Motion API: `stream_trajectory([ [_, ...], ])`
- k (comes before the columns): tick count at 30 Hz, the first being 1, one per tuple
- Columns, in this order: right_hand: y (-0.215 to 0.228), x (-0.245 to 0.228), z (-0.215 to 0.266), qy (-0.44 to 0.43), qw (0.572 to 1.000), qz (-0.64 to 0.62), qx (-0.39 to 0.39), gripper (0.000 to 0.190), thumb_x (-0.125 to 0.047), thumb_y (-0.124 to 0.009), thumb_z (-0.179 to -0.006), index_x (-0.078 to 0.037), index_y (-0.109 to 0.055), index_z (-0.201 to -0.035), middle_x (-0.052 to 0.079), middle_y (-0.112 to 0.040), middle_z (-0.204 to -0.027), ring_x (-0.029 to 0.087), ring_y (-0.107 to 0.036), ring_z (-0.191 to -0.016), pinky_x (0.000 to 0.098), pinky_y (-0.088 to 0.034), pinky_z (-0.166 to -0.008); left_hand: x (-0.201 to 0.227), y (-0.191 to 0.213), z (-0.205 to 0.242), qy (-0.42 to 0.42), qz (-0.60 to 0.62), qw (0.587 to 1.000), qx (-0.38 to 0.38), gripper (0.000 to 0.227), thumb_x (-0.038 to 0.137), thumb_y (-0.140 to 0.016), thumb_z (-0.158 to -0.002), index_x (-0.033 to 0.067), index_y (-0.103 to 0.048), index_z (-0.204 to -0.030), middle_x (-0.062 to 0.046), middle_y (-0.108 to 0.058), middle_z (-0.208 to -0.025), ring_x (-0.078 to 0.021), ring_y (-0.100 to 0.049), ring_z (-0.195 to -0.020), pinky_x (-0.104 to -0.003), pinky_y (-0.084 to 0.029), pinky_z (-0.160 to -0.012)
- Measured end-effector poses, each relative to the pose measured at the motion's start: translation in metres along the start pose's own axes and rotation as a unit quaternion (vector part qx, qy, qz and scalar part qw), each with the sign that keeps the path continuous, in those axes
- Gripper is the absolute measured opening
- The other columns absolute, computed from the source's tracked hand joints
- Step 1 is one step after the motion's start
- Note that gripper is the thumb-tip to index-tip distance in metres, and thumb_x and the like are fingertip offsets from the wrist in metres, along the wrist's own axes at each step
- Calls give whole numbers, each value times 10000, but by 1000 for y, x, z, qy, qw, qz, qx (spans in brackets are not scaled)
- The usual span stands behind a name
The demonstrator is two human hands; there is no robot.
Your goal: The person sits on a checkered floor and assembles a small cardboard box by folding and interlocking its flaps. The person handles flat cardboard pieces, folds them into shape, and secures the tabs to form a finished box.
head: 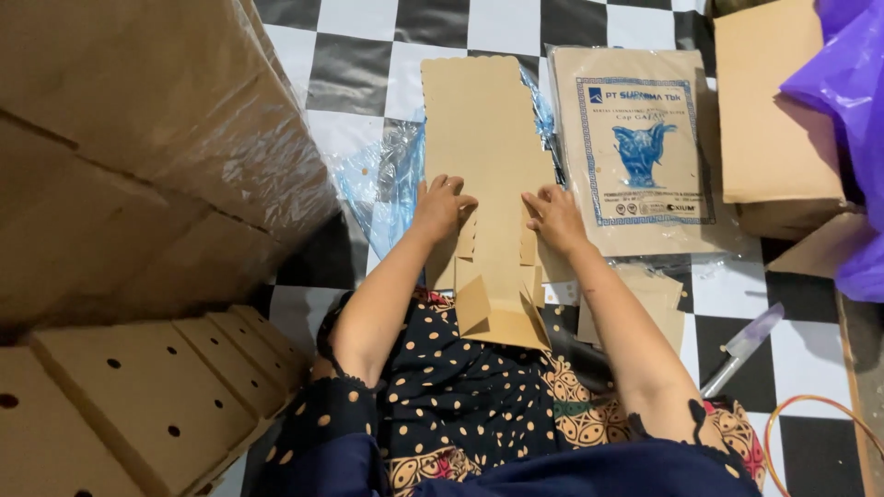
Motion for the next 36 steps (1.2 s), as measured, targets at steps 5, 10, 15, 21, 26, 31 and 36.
stream_trajectory([
  [5, 1, 8, -29, -29, 998, 17, -58, 864, -385, -867, -738, -298, -503, -1517, 70, -573, -1349, 350, -516, -1281, 517, -471, -1028, 3, 1, -16, -15, 10, 1000, -5, 177, 344, -730, -873, 391, -739, -1043, 68, -619, -1206, -225, -556, -1181, -449, -414, -992],
  [10, -9, 19, -46, -50, 994, 1, -94, 742, -337, -939, -668, -229, -627, -1333, 77, -648, -1222, 346, -558, -1221, 491, -468, -998, 1, 9, -26, 14, 52, 998, -44, 522, 163, -868, -752, 317, -682, -1215, -27, -634, -1198, -279, -550, -1196, -467, -406, -956],
  [15, -10, 9, -49, -10, 996, 4, -88, 728, -258, -928, -663, -205, -586, -1303, 95, -631, -1182, 361, -572, -1202, 462, -470, -1005, 5, 26, -25, 47, 80, 992, -90, 730, 164, -925, -694, 293, -649, -1358, -43, -558, -1311, -287, -495, -1233, -461, -413, -964],
  [21, -6, -14, -43, 141, 949, 219, 180, 98, -262, -771, -763, -201, -694, -766, -1, -592, -798, 221, -580, -823, 333, -436, -623, 21, 41, -26, -1, 46, 998, -53, 592, 97, -911, -678, 256, -728, -1218, -20, -656, -1148, -258, -541, -1124, -439, -399, -917],
  [26, 9, -47, -15, 111, 924, 266, 252, 119, -169, -682, -776, -148, -599, -693, 10, -527, -734, 198, -624, -602, 282, -482, -449, 21, 24, -21, -58, 50, 997, 19, 485, 102, -884, -699, 227, -706, -1132, 0, -674, -1032, -244, -575, -1042, -424, -405, -884],
  [31, 14, -62, 18, 97, 932, 242, 251, 151, -164, -718, -807, -115, -577, -791, 23, -503, -746, 216, -637, -613, 299, -527, -471, 26, 0, -22, -115, 35, 988, 99, 241, 137, -788, -820, 263, -640, -963, 63, -628, -872, -179, -594, -920, -377, -411, -834],
  [36, 6, -64, 34, 97, 930, 247, 253, 72, -118, -642, -836, -127, -574, -859, 15, -496, -756, 211, -615, -661, 310, -490, -531, 68, 19, 6, -177, -120, 965, 151, 94, 144, -727, -836, 198, -651, -819, 10, -688, -744, -187, -654, -691, -406, -446, -888],
])
Point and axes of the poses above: each hand's wrist, its own z-axis away from the middle knuckle, its own y-axis out of the back of the hand, x = y × z, the point moved 10 cm from there along -z, towards the middle knuckle
